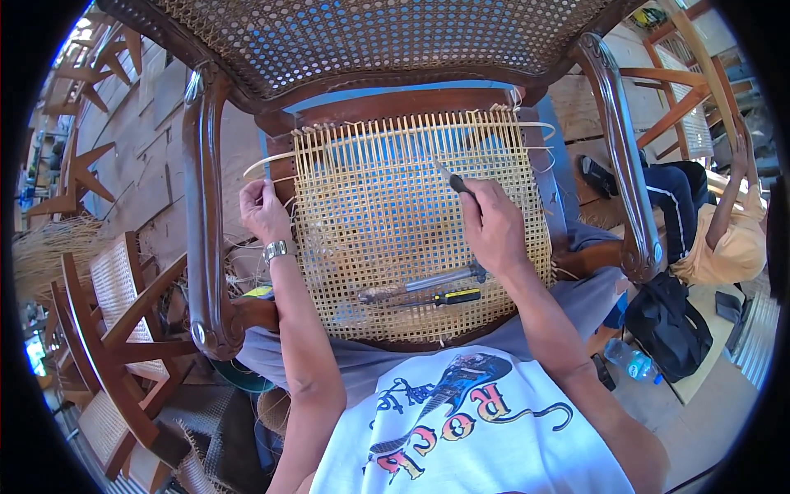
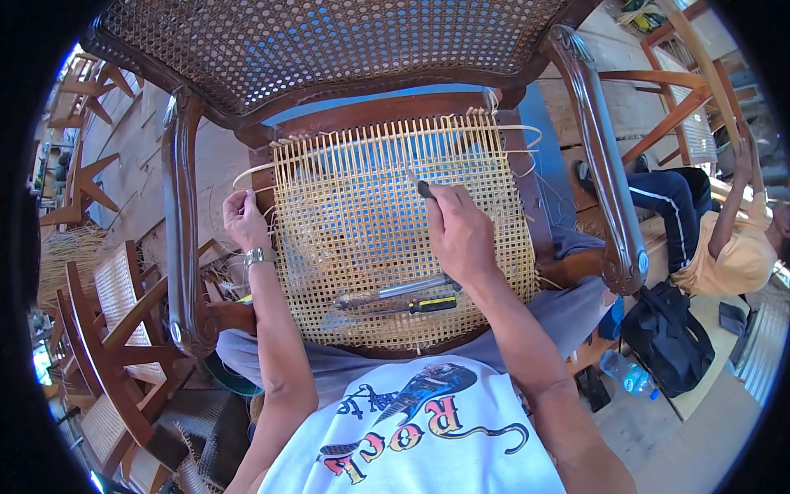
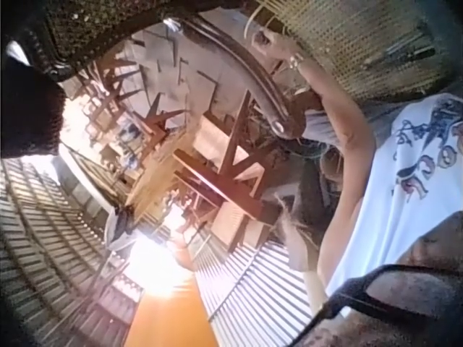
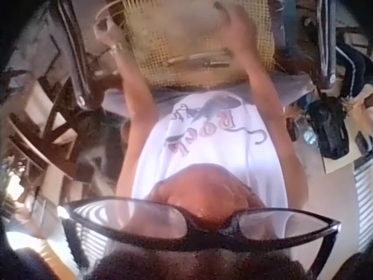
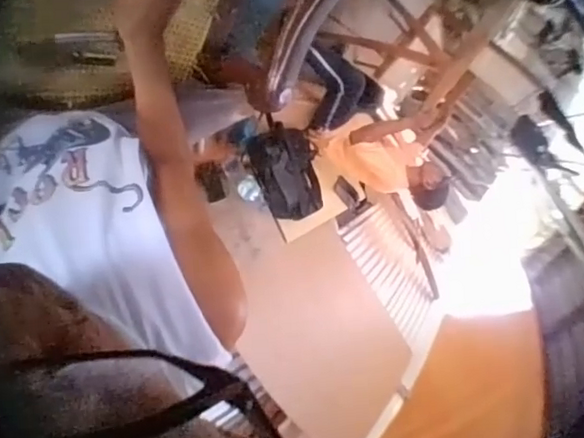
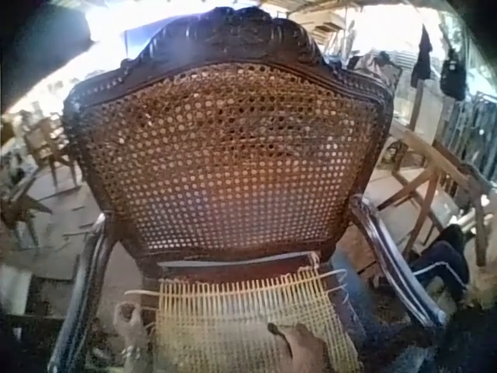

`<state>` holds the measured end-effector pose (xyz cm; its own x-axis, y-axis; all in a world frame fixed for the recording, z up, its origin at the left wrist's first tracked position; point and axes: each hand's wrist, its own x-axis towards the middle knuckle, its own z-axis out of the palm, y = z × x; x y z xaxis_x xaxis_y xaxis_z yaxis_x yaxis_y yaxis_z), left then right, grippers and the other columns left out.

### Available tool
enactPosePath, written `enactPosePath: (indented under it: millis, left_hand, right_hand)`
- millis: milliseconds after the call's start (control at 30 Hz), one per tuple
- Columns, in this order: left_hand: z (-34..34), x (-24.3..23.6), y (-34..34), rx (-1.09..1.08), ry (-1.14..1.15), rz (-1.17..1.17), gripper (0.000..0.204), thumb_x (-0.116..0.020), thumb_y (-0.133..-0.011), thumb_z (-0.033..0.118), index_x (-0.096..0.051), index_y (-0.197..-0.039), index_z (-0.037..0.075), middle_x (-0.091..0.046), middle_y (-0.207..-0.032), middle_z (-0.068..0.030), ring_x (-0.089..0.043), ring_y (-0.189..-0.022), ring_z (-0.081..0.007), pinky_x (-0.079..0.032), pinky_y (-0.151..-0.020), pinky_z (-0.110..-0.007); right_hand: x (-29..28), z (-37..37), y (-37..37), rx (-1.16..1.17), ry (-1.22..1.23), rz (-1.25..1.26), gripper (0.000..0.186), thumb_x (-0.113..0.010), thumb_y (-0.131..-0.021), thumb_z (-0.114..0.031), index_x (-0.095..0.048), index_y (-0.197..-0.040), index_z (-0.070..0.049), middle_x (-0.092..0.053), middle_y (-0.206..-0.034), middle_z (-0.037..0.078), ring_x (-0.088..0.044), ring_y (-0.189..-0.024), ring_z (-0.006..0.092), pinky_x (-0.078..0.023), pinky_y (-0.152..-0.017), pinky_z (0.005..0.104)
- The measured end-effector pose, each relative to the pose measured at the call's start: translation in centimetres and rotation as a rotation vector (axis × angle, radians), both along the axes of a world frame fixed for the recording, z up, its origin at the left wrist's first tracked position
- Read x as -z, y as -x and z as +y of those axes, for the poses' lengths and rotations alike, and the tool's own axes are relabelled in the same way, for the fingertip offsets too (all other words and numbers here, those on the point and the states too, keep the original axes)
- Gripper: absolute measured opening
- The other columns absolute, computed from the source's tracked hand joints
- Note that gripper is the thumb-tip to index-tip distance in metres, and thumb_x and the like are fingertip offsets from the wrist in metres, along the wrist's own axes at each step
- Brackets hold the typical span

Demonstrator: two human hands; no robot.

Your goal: Weaving cane strips into a wooden chair seat frame and trimming the excess.

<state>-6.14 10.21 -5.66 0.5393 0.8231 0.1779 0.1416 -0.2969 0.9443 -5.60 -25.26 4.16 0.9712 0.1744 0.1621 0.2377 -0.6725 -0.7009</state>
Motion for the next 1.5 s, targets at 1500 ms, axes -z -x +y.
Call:
enactPosePath:
  millis: [1500]
  left_hand:
    - [0.0,-0.4,0.4,-0.103,-0.108,0.170,0.011,-0.069,-0.087,0.009,-0.065,-0.095,0.002,-0.067,-0.088,-0.0044,-0.061,-0.080,-0.0128,-0.050,-0.076,-0.028]
  right_hand:
    - [1.1,-1.4,0.0,-0.017,0.029,0.045,0.018,-0.061,-0.089,-0.008,-0.060,-0.106,-0.003,-0.066,-0.098,0.017,-0.065,-0.087,0.0372,-0.052,-0.073,0.0432]
